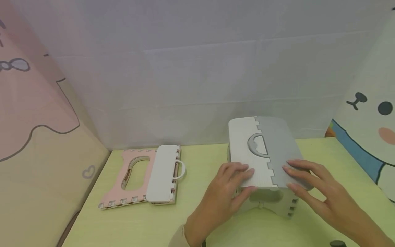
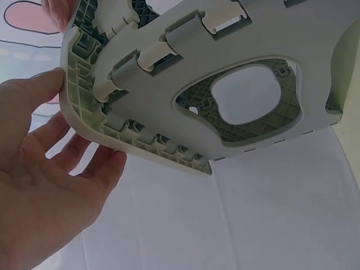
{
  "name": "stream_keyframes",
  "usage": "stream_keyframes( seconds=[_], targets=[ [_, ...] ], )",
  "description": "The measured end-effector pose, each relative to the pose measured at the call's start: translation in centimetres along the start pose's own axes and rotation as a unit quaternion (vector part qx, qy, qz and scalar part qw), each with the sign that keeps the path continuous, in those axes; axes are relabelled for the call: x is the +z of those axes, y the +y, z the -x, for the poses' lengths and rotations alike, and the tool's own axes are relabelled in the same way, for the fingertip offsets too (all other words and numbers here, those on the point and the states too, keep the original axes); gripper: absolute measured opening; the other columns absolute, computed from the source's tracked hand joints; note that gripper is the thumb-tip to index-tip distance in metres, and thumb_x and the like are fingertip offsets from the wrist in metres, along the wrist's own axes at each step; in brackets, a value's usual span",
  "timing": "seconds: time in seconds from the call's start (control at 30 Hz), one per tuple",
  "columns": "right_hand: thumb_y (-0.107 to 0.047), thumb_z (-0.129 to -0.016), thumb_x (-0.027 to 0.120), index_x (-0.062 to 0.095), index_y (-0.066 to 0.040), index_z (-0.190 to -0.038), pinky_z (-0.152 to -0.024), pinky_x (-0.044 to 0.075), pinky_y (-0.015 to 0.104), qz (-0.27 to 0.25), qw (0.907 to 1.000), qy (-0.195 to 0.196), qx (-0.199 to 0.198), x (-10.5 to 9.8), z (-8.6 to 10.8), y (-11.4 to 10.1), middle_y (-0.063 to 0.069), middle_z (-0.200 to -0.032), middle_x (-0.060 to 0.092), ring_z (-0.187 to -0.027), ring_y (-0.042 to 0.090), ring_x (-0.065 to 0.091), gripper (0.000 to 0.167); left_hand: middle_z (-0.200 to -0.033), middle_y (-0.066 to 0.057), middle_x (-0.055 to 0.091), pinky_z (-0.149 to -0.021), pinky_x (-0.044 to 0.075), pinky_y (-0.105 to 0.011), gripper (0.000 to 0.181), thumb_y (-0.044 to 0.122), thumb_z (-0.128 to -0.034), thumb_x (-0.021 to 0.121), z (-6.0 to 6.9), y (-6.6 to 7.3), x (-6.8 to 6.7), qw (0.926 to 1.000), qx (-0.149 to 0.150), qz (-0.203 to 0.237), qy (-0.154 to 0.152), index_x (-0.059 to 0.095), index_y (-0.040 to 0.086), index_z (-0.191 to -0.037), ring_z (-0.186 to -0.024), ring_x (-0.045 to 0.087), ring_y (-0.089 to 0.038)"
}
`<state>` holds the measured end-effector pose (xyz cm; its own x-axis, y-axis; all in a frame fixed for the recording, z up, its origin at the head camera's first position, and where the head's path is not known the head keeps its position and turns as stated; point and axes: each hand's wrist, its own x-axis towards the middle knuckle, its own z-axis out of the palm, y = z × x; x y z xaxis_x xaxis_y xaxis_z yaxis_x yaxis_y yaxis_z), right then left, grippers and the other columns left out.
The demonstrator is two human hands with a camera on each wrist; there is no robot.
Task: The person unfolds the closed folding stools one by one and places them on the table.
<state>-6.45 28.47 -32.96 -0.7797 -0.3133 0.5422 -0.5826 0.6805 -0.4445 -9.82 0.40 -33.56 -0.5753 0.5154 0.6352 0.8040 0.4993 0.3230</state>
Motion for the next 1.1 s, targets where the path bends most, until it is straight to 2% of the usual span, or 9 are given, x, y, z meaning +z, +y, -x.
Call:
stream_keyframes(
  seconds=[0.13,0.3,0.43,0.53,0.67,0.77,0.93,1.1],
  targets=[
    [-0.007,-0.083,0.084,0.070,-0.013,-0.132,-0.106,0.030,0.005,0.003,1.0000,0.001,-0.001,0.07,0.09,0.02,0.004,-0.142,0.055,-0.140,0.004,0.038,0.051,-0.128,-0.006,0.063,-0.114,0.039,-0.024,0.036,0.028,-0.0974,0.073,-0.06,0.19,-0.03,0.9999,-0.006,-0.005,-0.011,0.069,0.008,-0.127,-0.127,0.053,-0.021],
    [-0.022,-0.094,0.076,0.070,-0.010,-0.131,-0.108,0.030,0.006,-0.002,0.9999,0.003,-0.015,0.08,-0.01,0.08,0.006,-0.141,0.055,-0.141,0.006,0.038,0.040,-0.128,-0.006,0.064,-0.114,0.039,-0.025,0.035,0.029,-0.0984,0.071,-0.06,0.26,-0.05,0.9995,0.000,-0.028,-0.015,0.069,0.008,-0.127,-0.127,0.054,-0.023],
    [-0.030,-0.099,0.070,0.069,-0.009,-0.132,-0.109,0.031,0.008,-0.010,0.9997,0.001,-0.024,0.03,-0.14,0.08,0.008,-0.141,0.055,-0.141,0.008,0.039,0.039,-0.129,-0.006,0.064,-0.114,0.039,-0.025,0.035,0.029,-0.0995,0.070,0.04,0.28,-0.03,0.9988,-0.001,-0.044,-0.022,0.069,0.009,-0.128,-0.127,0.054,-0.022],
    [-0.032,-0.100,0.067,0.069,-0.010,-0.133,-0.108,0.031,0.007,-0.009,0.9997,-0.003,-0.025,0.00,-0.14,0.02,0.008,-0.142,0.054,-0.141,0.008,0.038,0.040,-0.128,-0.006,0.064,-0.114,0.039,-0.025,0.034,0.029,-0.0998,0.069,0.11,0.26,0.00,0.9978,0.009,-0.063,-0.018,0.069,0.010,-0.128,-0.126,0.055,-0.022],
    [-0.027,-0.098,0.070,0.068,-0.011,-0.134,-0.108,0.030,0.007,-0.004,0.9998,-0.005,-0.020,0.03,-0.09,-0.08,0.007,-0.143,0.054,-0.141,0.006,0.037,0.039,-0.128,-0.007,0.065,-0.114,0.039,-0.026,0.034,0.029,-0.0998,0.069,0.19,0.36,0.01,0.9952,0.024,-0.094,-0.010,0.068,0.009,-0.128,-0.125,0.057,-0.023],
    [-0.016,-0.092,0.078,0.068,-0.012,-0.134,-0.108,0.030,0.007,-0.006,0.9999,-0.005,-0.014,0.06,-0.02,-0.07,0.007,-0.143,0.054,-0.141,0.006,0.037,0.043,-0.129,-0.007,0.065,-0.115,0.038,-0.028,0.035,0.029,-0.0997,0.069,0.20,0.59,0.03,0.9945,0.020,-0.102,-0.015,0.067,0.009,-0.128,-0.126,0.057,-0.024],
    [-0.005,-0.083,0.083,0.069,-0.012,-0.133,-0.106,0.031,0.006,-0.013,0.9999,0.000,-0.008,0.08,0.08,0.23,0.007,-0.142,0.055,-0.140,0.007,0.038,0.053,-0.130,-0.008,0.063,-0.116,0.037,-0.027,0.036,0.029,-0.0992,0.070,0.16,0.80,0.13,0.9967,0.005,-0.079,-0.016,0.067,0.008,-0.129,-0.127,0.055,-0.024],
    [-0.001,-0.080,0.084,0.069,-0.012,-0.133,-0.106,0.032,0.006,-0.011,0.9999,0.000,-0.004,-0.04,0.00,0.25,0.008,-0.141,0.055,-0.139,0.007,0.039,0.057,-0.129,-0.009,0.060,-0.113,0.040,-0.025,0.039,0.031,-0.0978,0.072,0.07,0.57,0.25,0.9980,0.011,-0.063,0.002,0.066,0.007,-0.128,-0.124,0.055,-0.022]
  ],
)
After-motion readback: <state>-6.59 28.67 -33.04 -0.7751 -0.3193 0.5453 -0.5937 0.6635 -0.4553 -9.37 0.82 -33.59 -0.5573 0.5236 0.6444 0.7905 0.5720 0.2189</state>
